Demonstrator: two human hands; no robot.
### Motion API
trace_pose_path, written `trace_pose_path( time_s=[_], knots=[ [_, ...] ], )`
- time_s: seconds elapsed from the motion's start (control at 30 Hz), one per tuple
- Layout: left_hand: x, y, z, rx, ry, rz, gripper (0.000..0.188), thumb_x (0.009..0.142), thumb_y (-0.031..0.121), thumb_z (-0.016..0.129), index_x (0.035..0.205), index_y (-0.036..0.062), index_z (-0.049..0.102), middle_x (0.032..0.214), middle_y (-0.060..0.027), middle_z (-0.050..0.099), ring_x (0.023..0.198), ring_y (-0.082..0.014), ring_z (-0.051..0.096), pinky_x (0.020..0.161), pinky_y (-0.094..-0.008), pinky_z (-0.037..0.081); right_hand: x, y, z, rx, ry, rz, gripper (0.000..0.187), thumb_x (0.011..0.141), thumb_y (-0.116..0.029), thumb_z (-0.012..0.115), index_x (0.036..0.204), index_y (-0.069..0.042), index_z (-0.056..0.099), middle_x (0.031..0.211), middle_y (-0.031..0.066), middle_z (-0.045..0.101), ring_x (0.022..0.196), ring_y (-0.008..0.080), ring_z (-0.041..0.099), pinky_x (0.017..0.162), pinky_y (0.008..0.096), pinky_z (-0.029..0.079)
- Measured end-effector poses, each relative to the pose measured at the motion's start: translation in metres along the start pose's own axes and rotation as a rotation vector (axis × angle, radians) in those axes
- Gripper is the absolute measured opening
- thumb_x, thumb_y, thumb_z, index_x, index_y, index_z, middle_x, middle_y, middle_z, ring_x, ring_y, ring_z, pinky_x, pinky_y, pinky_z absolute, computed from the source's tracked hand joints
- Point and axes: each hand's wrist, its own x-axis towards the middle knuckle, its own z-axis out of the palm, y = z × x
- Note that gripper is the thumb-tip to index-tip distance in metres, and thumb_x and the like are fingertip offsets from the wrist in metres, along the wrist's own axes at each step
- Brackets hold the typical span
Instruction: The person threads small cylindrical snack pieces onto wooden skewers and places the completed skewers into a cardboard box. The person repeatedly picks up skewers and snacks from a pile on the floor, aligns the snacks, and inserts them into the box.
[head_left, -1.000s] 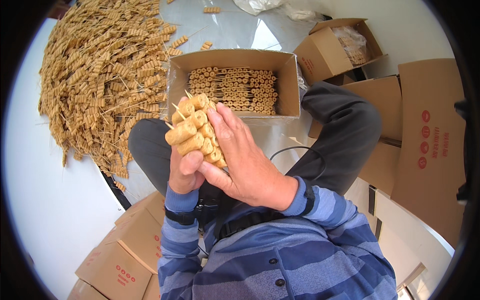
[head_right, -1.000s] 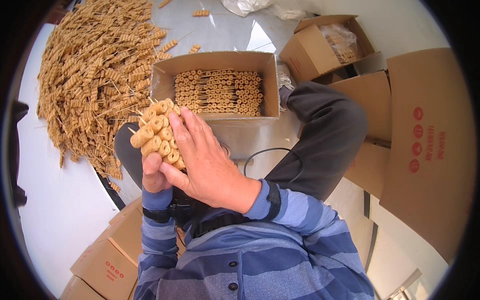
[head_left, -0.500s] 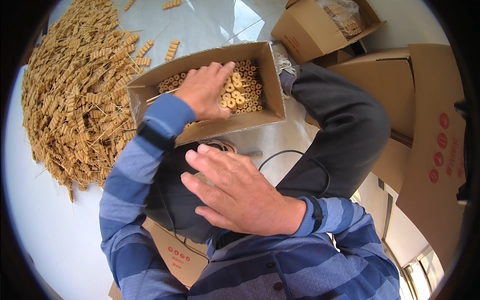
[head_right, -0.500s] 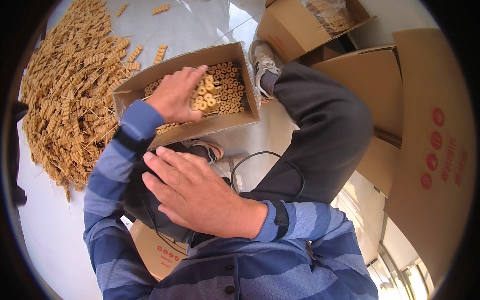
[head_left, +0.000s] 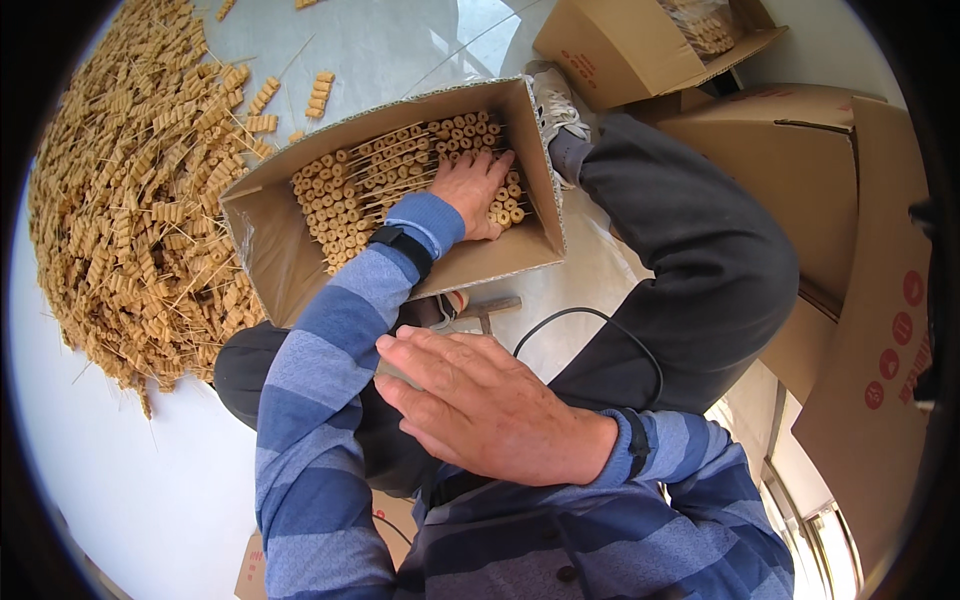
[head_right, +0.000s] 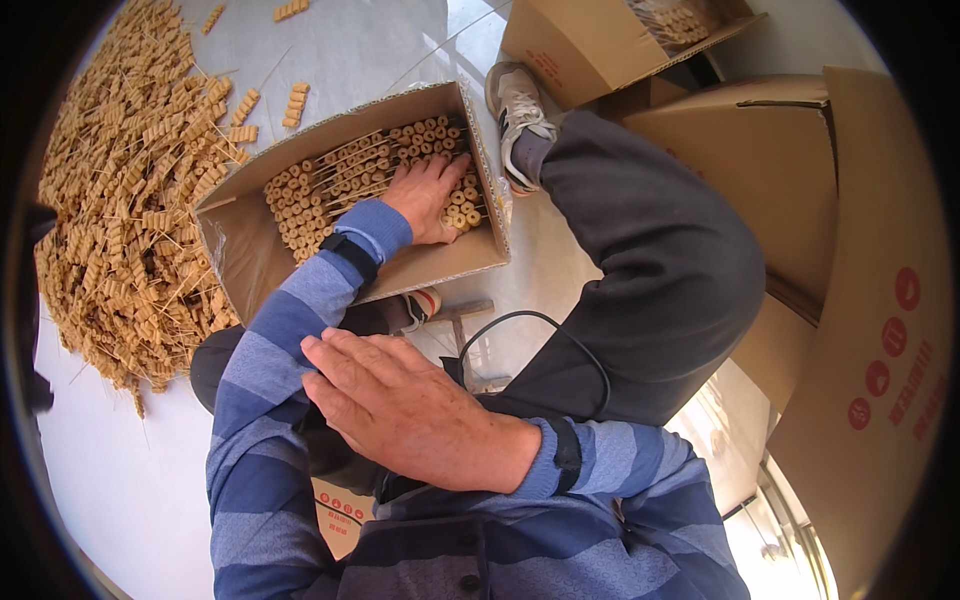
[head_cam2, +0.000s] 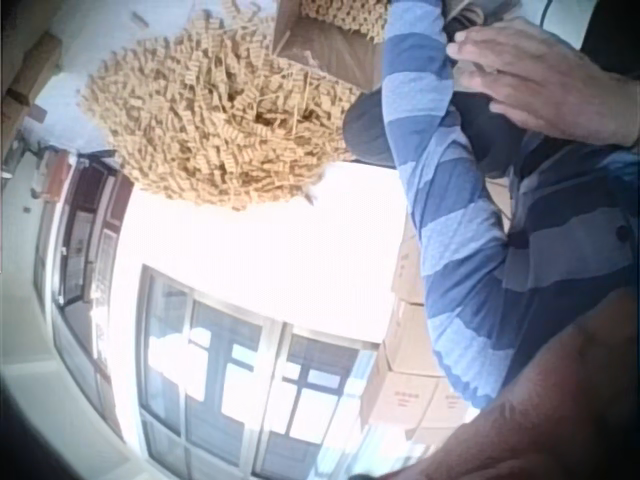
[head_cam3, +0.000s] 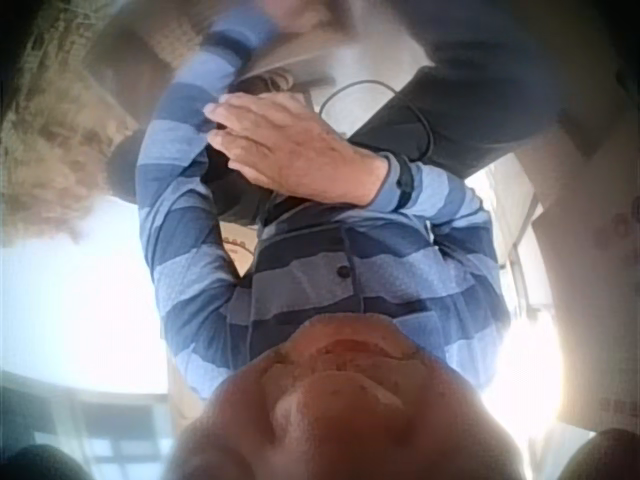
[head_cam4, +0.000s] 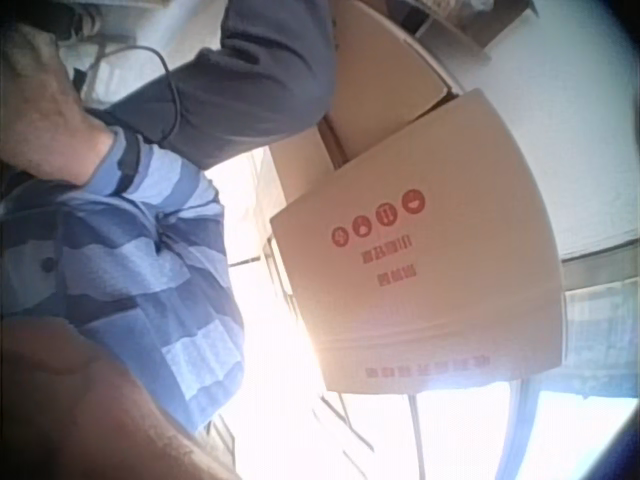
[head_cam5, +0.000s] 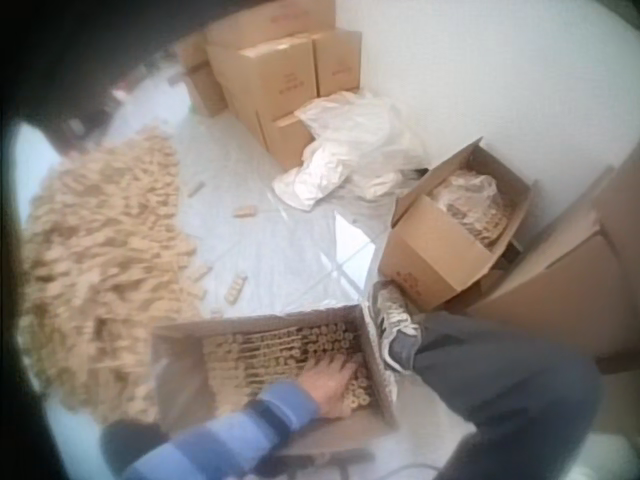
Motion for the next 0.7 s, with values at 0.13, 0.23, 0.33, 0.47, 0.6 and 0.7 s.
trace_pose_path(
  time_s=[0.13,0.23,0.33,0.47,0.6,0.7],
  knots=[
    [-0.001,-0.005,0.008,-0.136,-0.005,-0.078,0.115,0.066,0.045,0.087,0.157,0.0069,0.027,0.146,-0.0213,0.044,0.137,-0.0405,0.042,0.110,-0.0547,0.037,0.000,0.003,0.000,-0.011,-0.012,0.011,0.040,0.084,-0.013,0.069,0.121,-0.002,0.060,0.137,0.0161,0.056,0.127,0.0315,0.056,0.100,0.0407,0.046],
    [0.003,-0.016,0.005,-0.246,-0.054,-0.114,0.112,0.070,0.046,0.086,0.157,0.0063,0.027,0.149,-0.0221,0.041,0.140,-0.0410,0.039,0.112,-0.0527,0.035,0.000,0.005,0.002,-0.008,-0.029,0.034,0.036,0.087,-0.013,0.066,0.120,-0.001,0.060,0.135,0.0166,0.057,0.126,0.0315,0.056,0.100,0.0408,0.046],
    [0.004,-0.023,0.002,-0.237,-0.095,-0.126,0.110,0.072,0.044,0.086,0.156,0.0051,0.027,0.149,-0.0238,0.042,0.140,-0.0417,0.039,0.113,-0.0511,0.035,-0.001,0.005,0.004,0.003,-0.046,0.051,0.036,0.088,-0.013,0.066,0.121,-0.001,0.060,0.135,0.0171,0.057,0.125,0.0316,0.057,0.099,0.0408,0.046],
    [-0.001,-0.014,0.005,-0.063,-0.147,-0.106,0.104,0.073,0.035,0.087,0.154,0.0034,0.029,0.147,-0.0250,0.044,0.135,-0.0427,0.044,0.112,-0.0509,0.037,-0.002,0.009,0.006,-0.014,-0.079,0.067,0.042,0.085,-0.012,0.072,0.124,-0.003,0.059,0.135,0.0162,0.057,0.125,0.0316,0.057,0.096,0.0406,0.048],
    [-0.006,-0.011,0.007,-0.062,-0.070,0.015,0.093,0.076,0.025,0.083,0.151,0.0029,0.034,0.147,-0.0241,0.046,0.134,-0.0432,0.045,0.113,-0.0510,0.037,-0.003,0.012,0.010,-0.039,-0.100,0.072,0.042,0.085,-0.013,0.072,0.124,-0.003,0.059,0.134,0.0160,0.058,0.124,0.0310,0.058,0.097,0.0407,0.048],
    [-0.003,-0.018,0.012,-0.209,-0.025,0.076,0.083,0.080,0.018,0.079,0.150,0.0023,0.037,0.146,-0.0251,0.047,0.135,-0.0436,0.045,0.114,-0.0503,0.036,-0.002,0.013,0.014,-0.051,-0.109,0.086,0.041,0.085,-0.013,0.072,0.123,-0.003,0.059,0.134,0.0158,0.058,0.124,0.0306,0.058,0.097,0.0410,0.048]
  ],
)
